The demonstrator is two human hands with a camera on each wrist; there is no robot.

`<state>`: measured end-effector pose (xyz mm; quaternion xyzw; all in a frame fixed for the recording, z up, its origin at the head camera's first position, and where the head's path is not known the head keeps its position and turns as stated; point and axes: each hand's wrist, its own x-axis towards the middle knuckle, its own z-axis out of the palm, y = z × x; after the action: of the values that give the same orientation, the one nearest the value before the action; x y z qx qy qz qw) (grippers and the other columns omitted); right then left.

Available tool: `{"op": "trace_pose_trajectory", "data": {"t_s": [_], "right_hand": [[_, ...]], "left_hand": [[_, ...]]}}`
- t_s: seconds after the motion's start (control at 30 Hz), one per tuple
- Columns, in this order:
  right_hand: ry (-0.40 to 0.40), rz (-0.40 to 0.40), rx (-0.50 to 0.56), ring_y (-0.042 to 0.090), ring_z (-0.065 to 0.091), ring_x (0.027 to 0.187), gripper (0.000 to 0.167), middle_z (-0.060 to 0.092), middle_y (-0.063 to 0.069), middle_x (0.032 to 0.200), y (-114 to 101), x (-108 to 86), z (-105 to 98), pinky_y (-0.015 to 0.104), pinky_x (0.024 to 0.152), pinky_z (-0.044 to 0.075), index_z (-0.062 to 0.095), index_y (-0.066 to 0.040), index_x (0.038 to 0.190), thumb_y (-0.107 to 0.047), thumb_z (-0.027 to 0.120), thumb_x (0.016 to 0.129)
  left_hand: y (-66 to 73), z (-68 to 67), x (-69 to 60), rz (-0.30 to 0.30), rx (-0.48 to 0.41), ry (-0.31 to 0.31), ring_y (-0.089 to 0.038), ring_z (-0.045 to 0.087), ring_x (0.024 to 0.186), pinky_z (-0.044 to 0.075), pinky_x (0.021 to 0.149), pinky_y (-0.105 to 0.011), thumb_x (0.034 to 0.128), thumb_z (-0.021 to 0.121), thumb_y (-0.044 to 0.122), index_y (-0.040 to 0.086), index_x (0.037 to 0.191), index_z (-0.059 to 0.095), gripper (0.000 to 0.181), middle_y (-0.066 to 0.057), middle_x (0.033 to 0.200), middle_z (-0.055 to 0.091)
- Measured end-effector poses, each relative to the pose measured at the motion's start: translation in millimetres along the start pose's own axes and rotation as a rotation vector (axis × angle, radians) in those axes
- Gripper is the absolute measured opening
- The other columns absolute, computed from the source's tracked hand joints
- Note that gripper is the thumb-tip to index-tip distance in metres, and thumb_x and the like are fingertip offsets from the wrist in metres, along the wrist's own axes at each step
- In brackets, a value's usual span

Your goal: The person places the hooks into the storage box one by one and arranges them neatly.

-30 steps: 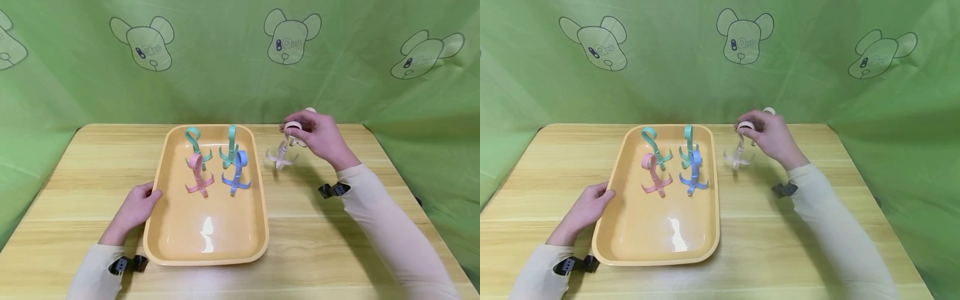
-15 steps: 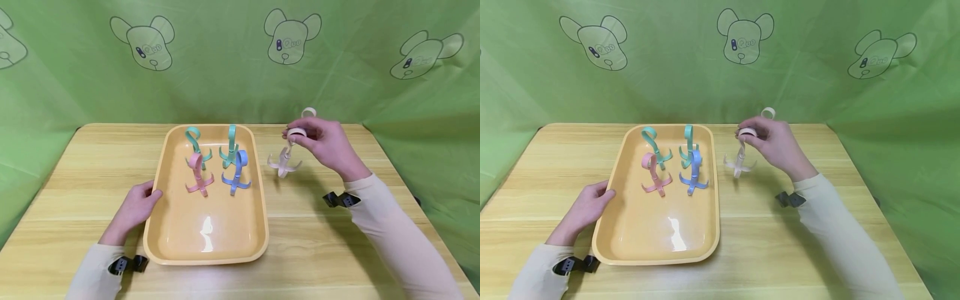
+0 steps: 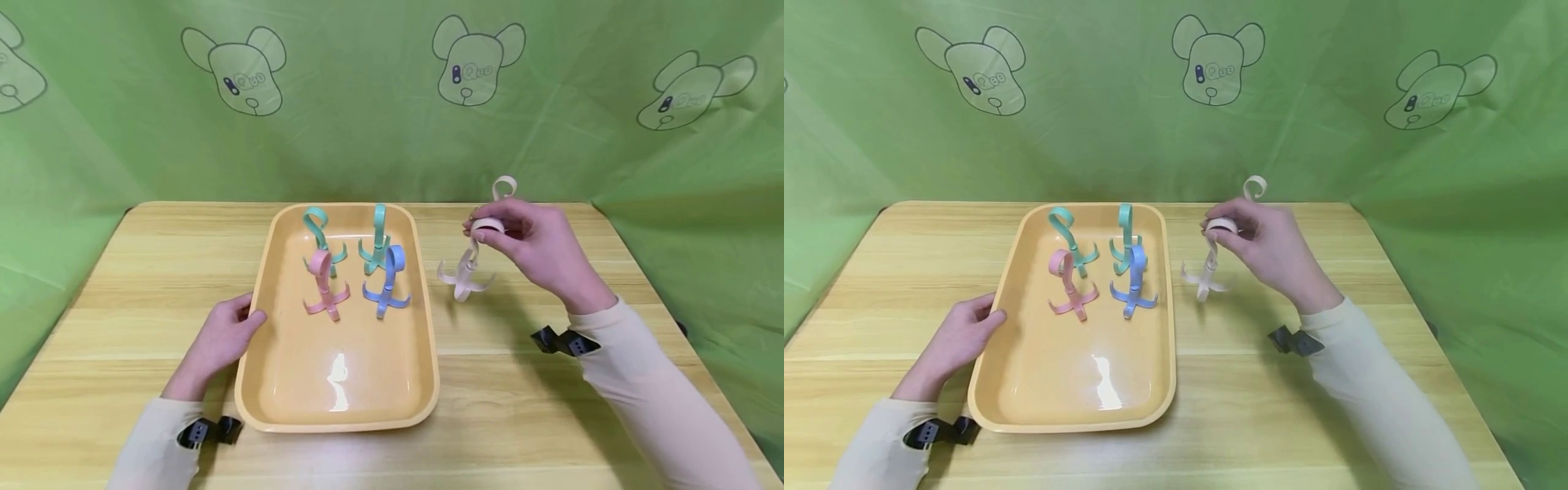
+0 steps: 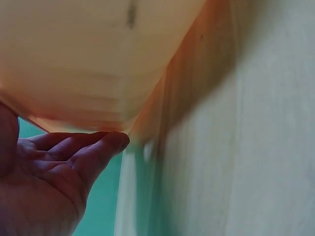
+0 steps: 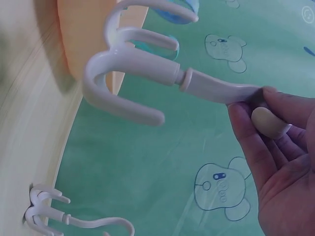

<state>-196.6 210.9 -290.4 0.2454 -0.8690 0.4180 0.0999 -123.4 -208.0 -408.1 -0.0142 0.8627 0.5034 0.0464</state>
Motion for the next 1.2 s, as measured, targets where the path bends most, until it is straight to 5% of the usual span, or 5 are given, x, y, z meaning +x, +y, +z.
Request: {"op": "trace_pose_trajectory", "data": {"t_s": [0.73,1.2], "right_hand": [[-0.007,-0.144,-0.068,0.006,0.067,0.079,0.018,0.071,-0.010,0.095,-39.9,-21.7,6.8,0.019,0.068,0.055,0.074,-0.013,0.100,-0.004,0.076,0.085],[-0.107,-0.299,0.030,0.010,0.067,0.082,0.026,0.072,-0.007,0.096,-54.9,-18.4,21.7,0.023,0.071,0.057,0.075,-0.009,0.102,0.006,0.077,0.080]], "left_hand": [[1.2,-0.4,-0.4,0.003,0.007,-0.008,-0.024,0.068,0.073,0.058,0.061,-0.029,0.0928,0.051,0.007,-0.011,0.130,0.056,0.042,-0.025,0.100,0.068],[1.1,-0.8,-0.5,0.016,0.004,-0.015,-0.025,0.068,0.073,0.057,0.060,-0.029,0.0946,0.050,0.007,-0.013,0.131,0.054,0.042,-0.027,0.102,0.067]]}}
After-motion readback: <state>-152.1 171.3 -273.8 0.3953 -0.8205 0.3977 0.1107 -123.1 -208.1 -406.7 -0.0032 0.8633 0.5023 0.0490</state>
